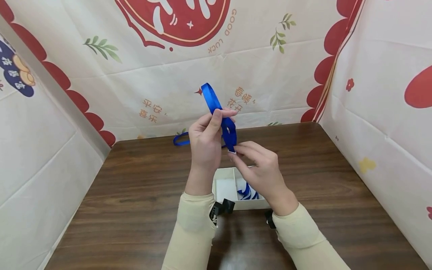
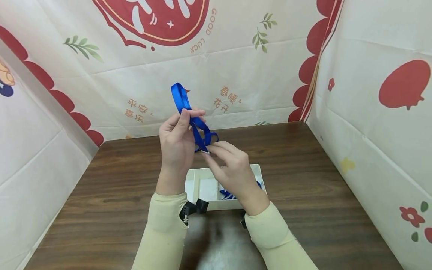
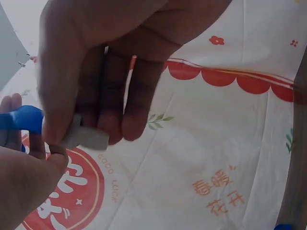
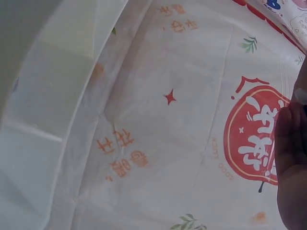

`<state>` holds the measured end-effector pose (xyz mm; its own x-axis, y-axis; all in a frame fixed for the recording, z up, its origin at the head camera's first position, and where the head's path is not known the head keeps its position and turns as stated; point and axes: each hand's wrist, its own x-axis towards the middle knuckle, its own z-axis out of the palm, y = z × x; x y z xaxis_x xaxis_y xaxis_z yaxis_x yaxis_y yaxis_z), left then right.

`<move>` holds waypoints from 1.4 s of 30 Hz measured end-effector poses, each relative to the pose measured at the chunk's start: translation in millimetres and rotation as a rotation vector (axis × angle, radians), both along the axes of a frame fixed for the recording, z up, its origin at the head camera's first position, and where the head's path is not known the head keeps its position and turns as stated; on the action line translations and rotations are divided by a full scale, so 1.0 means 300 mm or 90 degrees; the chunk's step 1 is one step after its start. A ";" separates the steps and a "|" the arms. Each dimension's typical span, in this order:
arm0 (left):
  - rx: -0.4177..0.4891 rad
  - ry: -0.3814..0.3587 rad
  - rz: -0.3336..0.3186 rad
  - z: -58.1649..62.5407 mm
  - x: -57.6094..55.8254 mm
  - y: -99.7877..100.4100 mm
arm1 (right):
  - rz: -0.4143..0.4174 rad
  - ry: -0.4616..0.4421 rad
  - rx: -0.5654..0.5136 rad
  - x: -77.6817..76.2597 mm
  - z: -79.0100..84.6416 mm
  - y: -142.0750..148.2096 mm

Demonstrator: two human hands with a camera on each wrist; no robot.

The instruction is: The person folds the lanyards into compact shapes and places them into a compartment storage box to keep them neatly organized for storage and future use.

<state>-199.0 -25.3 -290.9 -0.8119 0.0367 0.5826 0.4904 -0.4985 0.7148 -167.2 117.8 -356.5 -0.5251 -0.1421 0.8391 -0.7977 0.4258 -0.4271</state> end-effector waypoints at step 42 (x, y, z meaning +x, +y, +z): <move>-0.164 -0.050 -0.120 0.213 -0.148 -0.077 | 0.050 -0.337 -0.063 0.015 0.013 0.032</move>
